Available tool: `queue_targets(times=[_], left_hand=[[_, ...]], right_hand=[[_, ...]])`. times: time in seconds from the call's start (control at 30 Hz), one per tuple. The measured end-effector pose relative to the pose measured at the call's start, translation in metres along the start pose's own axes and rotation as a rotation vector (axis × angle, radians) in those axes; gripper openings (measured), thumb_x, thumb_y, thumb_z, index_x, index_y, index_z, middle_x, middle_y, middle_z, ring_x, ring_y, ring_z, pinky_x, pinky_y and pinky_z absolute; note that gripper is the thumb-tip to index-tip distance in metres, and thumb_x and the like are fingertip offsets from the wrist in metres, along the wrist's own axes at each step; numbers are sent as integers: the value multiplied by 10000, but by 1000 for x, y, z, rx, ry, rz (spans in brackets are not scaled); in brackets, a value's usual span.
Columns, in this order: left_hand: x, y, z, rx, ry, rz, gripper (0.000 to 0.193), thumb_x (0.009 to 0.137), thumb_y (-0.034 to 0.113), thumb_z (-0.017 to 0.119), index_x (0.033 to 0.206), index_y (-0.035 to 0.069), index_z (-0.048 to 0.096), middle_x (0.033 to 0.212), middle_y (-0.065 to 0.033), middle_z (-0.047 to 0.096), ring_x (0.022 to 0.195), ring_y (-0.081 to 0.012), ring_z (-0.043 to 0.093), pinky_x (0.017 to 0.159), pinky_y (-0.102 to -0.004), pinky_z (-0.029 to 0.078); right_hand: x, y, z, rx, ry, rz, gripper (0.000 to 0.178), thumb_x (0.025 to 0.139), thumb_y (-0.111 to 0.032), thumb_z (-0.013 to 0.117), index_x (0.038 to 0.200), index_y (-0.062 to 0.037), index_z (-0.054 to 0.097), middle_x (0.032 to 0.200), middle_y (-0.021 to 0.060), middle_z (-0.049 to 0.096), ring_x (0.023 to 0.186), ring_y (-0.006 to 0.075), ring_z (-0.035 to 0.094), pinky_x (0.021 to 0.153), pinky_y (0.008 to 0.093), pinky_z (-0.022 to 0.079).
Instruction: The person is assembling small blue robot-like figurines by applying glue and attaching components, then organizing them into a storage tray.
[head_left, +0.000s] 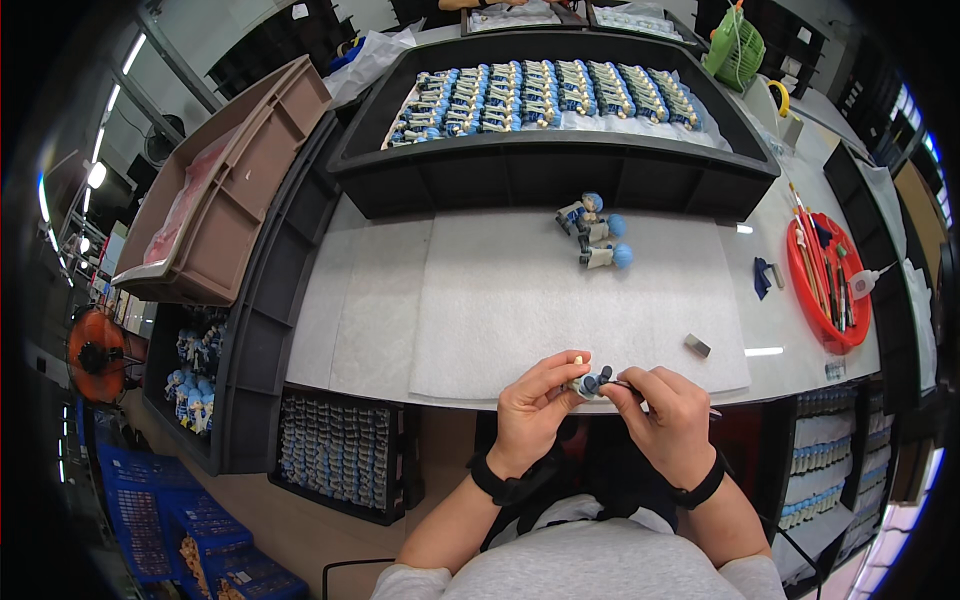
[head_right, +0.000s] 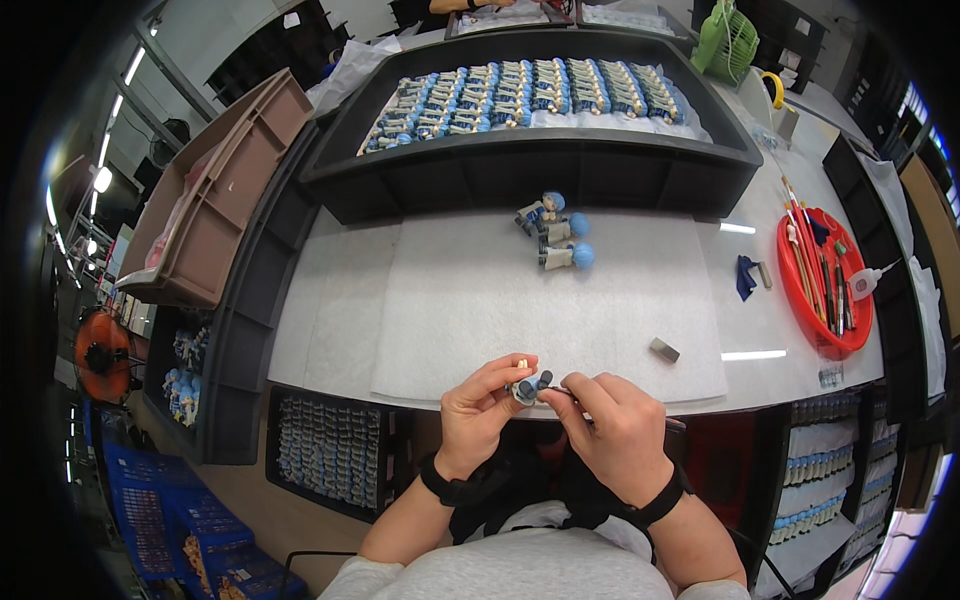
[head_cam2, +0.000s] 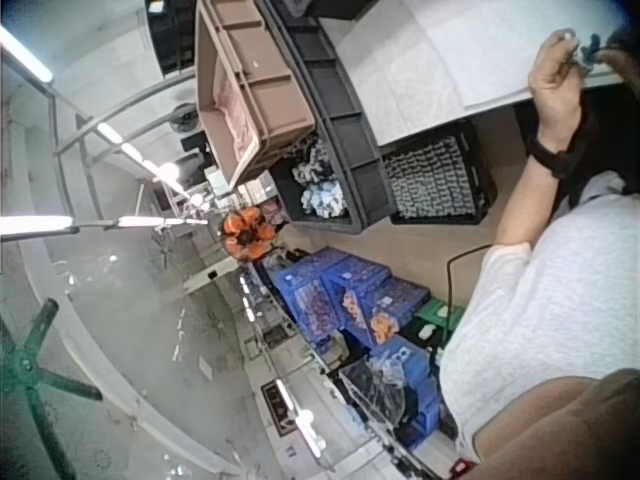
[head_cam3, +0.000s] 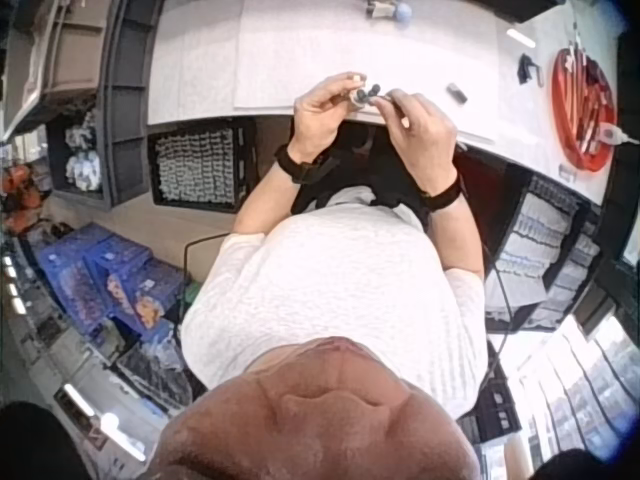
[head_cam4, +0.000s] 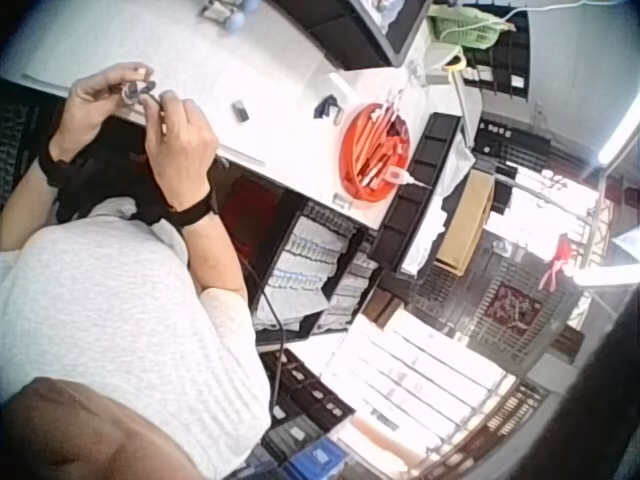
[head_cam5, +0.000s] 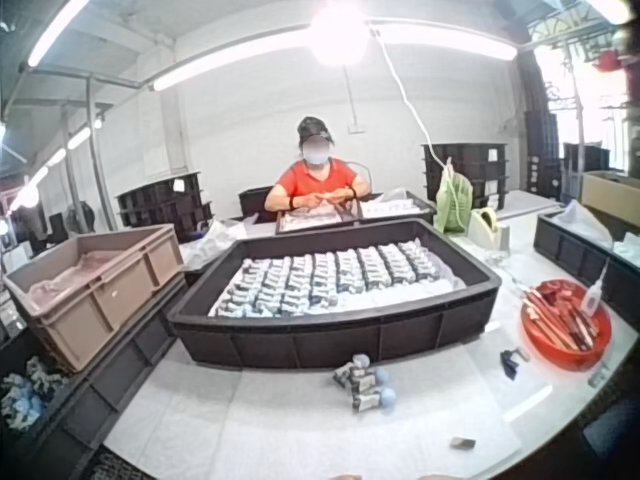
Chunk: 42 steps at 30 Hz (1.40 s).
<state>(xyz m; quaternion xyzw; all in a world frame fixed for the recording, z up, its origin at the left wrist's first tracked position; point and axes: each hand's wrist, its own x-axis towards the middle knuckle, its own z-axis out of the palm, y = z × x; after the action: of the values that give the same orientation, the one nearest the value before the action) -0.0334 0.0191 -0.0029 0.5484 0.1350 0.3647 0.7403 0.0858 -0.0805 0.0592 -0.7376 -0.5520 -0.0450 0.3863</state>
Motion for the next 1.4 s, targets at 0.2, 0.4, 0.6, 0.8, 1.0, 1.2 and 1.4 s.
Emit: queue_targets(times=[0.2,0.4,0.6,0.8,1.0,1.2,1.4], left_hand=[[0,0,0,14,13,21,292,750,-109,564,1012,13,600,1119,-148,523,1004,-192,532,842,-266,474],[1,0,1,20,8,33,291,749,-111,564,1009,14,602,1113,-142,526,1000,-181,533,836,-258,476],[1,1,3,24,20,13,289,748,-112,565,1004,16,605,1106,-140,531,992,-176,535,822,-251,480],[0,0,0,18,7,-9,302,744,-124,562,1006,21,605,1120,-119,519,1029,-187,517,864,-263,459],[0,0,2,25,18,13,293,748,-116,563,1001,25,609,1121,-135,519,979,-172,537,817,-246,489],[-1,0,0,27,-2,-10,307,741,-124,566,1008,23,604,1121,-117,520,1028,-184,516,859,-262,458],[-3,-1,-1,5,-14,-7,305,743,-121,567,1009,24,603,1125,-116,518,1008,-170,520,840,-252,461]], right_hand=[[-1,0,2,4,7,25,153,708,-178,692,714,-64,590,509,38,451,417,162,446,383,276,329],[0,0,1,-4,16,18,151,703,-170,695,717,-63,589,513,38,459,421,162,454,388,278,337],[-2,2,2,-21,25,-27,152,694,-155,702,717,-59,585,522,38,471,425,164,460,390,276,342],[-2,2,1,-34,11,-15,154,699,-165,695,715,-61,583,519,40,460,424,163,457,390,279,338],[-2,2,0,-42,15,-30,153,702,-168,692,713,-64,580,519,39,457,425,164,456,391,280,337],[-2,3,-1,-46,0,-48,151,705,-177,689,719,-71,582,519,36,457,425,166,454,393,280,339],[-3,2,1,-14,-12,-2,147,709,-178,685,719,-72,584,517,37,455,424,167,452,393,282,338]])
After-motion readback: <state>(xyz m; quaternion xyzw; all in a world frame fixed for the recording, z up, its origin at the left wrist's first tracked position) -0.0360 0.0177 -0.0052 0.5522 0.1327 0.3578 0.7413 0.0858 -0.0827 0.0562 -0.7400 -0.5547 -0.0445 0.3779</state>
